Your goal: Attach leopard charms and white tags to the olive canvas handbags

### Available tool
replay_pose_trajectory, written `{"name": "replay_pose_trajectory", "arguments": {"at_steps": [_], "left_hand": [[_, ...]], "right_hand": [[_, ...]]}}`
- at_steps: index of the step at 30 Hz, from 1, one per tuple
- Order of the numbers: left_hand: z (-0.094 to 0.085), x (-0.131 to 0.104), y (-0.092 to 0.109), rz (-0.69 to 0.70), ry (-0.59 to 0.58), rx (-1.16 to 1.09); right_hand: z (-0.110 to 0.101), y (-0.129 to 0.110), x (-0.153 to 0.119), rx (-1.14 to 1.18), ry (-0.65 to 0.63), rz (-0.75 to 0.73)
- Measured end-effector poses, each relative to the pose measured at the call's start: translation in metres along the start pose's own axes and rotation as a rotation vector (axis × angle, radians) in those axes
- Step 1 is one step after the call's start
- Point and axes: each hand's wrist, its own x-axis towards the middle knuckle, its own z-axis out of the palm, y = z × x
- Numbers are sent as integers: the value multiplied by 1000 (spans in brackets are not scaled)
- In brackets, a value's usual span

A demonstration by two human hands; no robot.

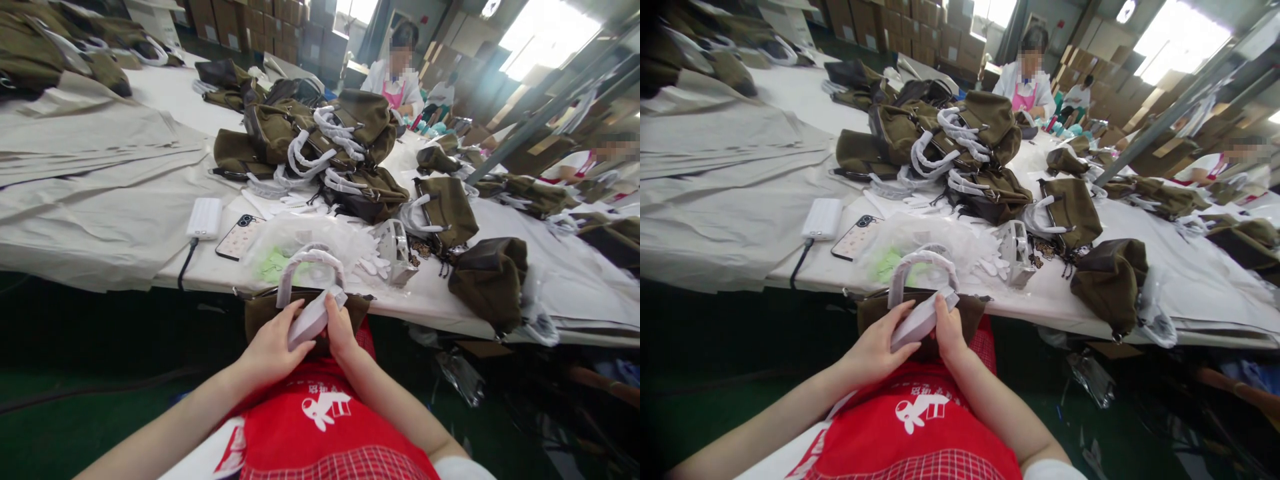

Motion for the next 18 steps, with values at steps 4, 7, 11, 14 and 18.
{"name": "replay_pose_trajectory", "arguments": {"at_steps": [4,7,11,14,18], "left_hand": [[-7,18,-4,-382,-374,-663],[5,27,-8,-552,-367,-814],[21,29,-10,-522,-288,-797],[23,29,-11,-498,-260,-722],[22,29,-14,-502,-217,-641]], "right_hand": [[-4,0,2,-93,-56,-73],[-8,2,7,-104,-126,-113],[-21,10,13,-168,-227,-12],[-45,6,13,-281,-344,22],[-102,-36,19,-485,-129,-219]]}}
